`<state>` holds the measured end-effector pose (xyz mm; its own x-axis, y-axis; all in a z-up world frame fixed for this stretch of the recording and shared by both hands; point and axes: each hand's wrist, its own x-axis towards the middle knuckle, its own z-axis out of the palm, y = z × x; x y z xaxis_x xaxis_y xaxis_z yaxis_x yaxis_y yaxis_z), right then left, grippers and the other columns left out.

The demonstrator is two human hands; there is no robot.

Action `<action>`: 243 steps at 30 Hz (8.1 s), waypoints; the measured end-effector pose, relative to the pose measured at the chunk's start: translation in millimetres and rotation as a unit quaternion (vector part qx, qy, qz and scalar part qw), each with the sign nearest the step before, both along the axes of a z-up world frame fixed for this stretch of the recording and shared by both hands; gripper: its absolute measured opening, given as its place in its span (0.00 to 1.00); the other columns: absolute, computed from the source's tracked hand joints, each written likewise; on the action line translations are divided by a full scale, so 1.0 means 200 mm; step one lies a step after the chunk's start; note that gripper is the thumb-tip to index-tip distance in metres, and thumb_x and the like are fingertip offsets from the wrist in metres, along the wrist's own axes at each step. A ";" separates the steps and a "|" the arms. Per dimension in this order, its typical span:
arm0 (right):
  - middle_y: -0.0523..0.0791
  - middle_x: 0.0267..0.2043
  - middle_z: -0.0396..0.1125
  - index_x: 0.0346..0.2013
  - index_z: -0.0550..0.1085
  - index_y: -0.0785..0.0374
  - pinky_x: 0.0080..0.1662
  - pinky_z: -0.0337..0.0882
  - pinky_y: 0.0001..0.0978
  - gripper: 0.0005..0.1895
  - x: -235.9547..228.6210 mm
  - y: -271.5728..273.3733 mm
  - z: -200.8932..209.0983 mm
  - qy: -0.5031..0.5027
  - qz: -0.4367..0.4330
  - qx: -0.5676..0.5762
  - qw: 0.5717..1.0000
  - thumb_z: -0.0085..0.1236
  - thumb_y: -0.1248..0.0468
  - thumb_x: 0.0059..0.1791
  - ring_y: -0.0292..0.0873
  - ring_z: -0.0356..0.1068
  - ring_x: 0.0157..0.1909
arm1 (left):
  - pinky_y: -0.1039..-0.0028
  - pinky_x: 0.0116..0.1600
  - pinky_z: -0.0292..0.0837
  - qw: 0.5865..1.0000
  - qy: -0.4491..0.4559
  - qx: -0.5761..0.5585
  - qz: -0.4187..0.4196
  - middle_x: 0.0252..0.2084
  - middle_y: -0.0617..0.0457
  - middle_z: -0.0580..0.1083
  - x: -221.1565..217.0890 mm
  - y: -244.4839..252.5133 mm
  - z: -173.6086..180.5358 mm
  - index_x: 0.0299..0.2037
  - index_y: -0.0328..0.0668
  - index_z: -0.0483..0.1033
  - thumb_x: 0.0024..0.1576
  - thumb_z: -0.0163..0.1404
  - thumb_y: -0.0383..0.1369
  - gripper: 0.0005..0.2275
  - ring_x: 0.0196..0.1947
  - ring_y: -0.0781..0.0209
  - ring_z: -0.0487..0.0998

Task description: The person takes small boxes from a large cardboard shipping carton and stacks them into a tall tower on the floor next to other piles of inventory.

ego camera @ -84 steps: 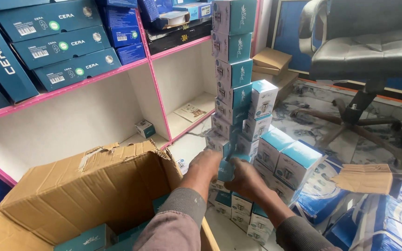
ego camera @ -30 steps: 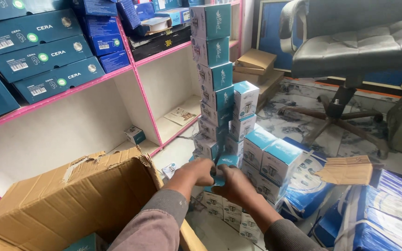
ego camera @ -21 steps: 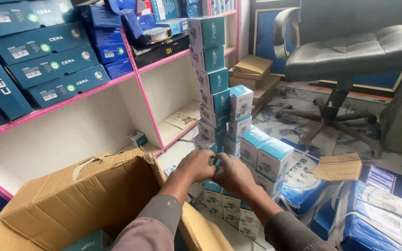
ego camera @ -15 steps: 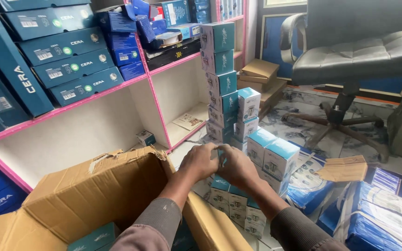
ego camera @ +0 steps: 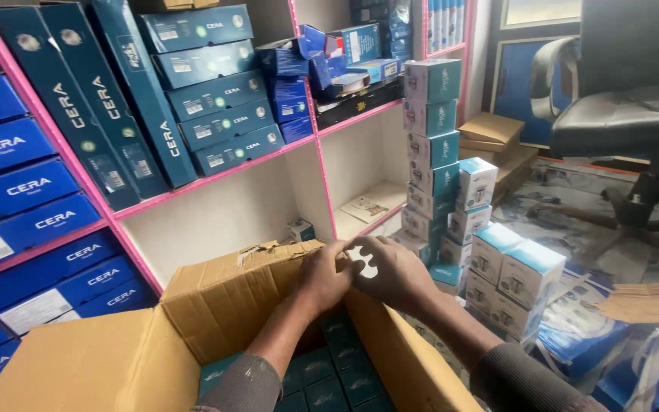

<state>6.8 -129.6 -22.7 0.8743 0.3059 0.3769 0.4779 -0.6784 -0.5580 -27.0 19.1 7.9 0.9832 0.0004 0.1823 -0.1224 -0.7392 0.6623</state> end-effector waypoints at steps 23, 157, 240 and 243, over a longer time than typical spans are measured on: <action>0.43 0.41 0.68 0.38 0.70 0.53 0.42 0.72 0.47 0.15 -0.08 0.56 -0.34 -0.010 0.184 -0.256 0.949 0.59 0.52 0.41 0.50 0.69 0.45 | 0.56 0.44 0.72 0.997 0.069 0.020 0.021 0.47 0.47 0.80 -0.30 0.61 -0.52 0.51 0.53 0.76 0.54 0.51 0.41 0.15 0.49 0.40 0.79; 0.41 0.38 0.72 0.46 0.72 0.52 0.36 0.68 0.36 0.30 -0.19 0.75 0.07 -0.077 0.268 -0.032 0.960 0.73 0.50 0.34 0.44 0.69 0.35 | 0.59 0.42 0.71 0.983 0.040 0.116 0.134 0.41 0.56 0.81 -0.59 0.81 0.10 0.48 0.63 0.73 0.45 0.58 0.43 0.19 0.42 0.46 0.79; 0.43 0.42 0.70 0.51 0.69 0.51 0.36 0.74 0.28 0.22 0.74 -0.27 -1.07 0.108 -0.065 -0.141 0.982 0.64 0.59 0.44 0.41 0.69 0.39 | 0.59 0.55 0.68 0.896 0.352 0.241 -0.123 0.46 0.44 0.71 0.86 -0.29 -0.63 0.60 0.44 0.68 0.53 0.51 0.27 0.22 0.48 0.45 0.73; 0.45 0.42 0.70 0.49 0.67 0.52 0.36 0.75 0.31 0.22 0.75 -0.29 -1.11 0.074 -0.066 -0.143 0.985 0.67 0.60 0.44 0.45 0.71 0.41 | 0.59 0.59 0.65 0.891 0.370 0.234 -0.117 0.52 0.42 0.69 0.82 -0.31 -0.58 0.62 0.44 0.65 0.55 0.50 0.27 0.23 0.54 0.45 0.71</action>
<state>157.0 -186.8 -244.3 0.9522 0.2615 0.1578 0.3034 -0.8686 -0.3918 137.5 -43.1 -107.5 0.7973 -0.1267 -0.5901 0.0323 -0.9674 0.2513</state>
